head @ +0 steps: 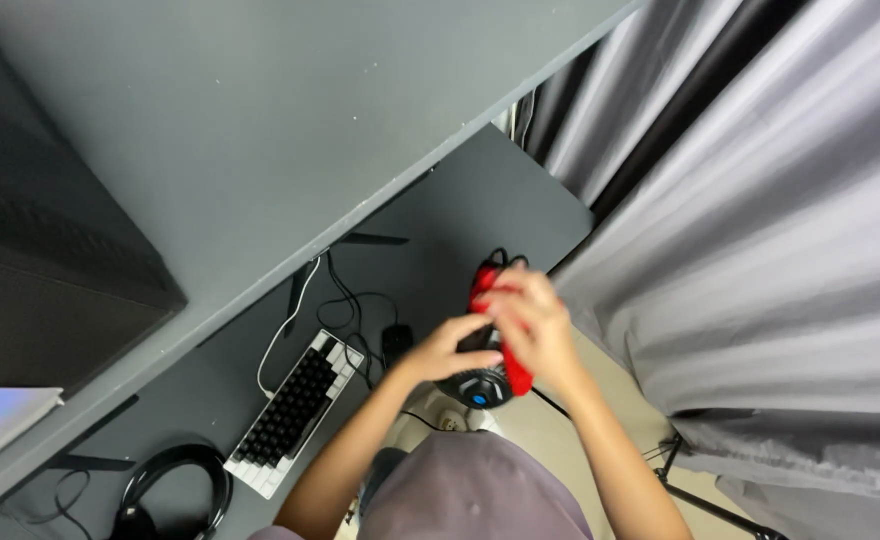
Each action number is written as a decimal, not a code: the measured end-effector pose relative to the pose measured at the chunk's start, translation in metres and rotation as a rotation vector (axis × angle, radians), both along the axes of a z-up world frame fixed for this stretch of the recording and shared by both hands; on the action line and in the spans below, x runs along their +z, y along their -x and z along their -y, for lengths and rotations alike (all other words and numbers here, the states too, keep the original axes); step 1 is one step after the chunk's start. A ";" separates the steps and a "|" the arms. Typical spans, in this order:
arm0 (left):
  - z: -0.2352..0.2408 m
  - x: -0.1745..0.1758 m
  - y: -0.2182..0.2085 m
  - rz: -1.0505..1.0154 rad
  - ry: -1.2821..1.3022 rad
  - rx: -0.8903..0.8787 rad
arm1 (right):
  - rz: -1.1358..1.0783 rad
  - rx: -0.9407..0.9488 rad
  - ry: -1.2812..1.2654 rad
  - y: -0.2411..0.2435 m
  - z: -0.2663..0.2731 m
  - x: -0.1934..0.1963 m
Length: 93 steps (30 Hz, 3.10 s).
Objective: The person wipes a pair of black over-ear headphones with a red cloth. They move along a row of computer workstations, picking up and cleaning the headphones at each station before placing them back down.
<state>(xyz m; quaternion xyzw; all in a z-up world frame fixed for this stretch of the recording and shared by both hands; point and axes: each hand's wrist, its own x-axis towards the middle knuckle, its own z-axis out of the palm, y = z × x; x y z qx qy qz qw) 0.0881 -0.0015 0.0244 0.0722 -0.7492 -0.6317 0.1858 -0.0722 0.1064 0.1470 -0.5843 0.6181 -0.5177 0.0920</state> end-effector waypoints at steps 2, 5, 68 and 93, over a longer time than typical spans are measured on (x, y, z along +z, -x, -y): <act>0.013 -0.029 -0.003 0.030 0.235 0.071 | -0.234 0.105 0.083 -0.012 -0.006 0.006; 0.016 -0.024 -0.003 0.166 0.173 0.019 | -0.352 0.129 0.131 -0.008 -0.003 0.009; -0.117 0.053 -0.271 -0.559 -1.369 -0.277 | -0.526 -0.230 0.090 -0.349 -0.113 0.010; -0.136 0.070 -0.327 -0.058 0.057 0.523 | 0.385 -0.310 -0.404 -0.378 -0.127 -0.065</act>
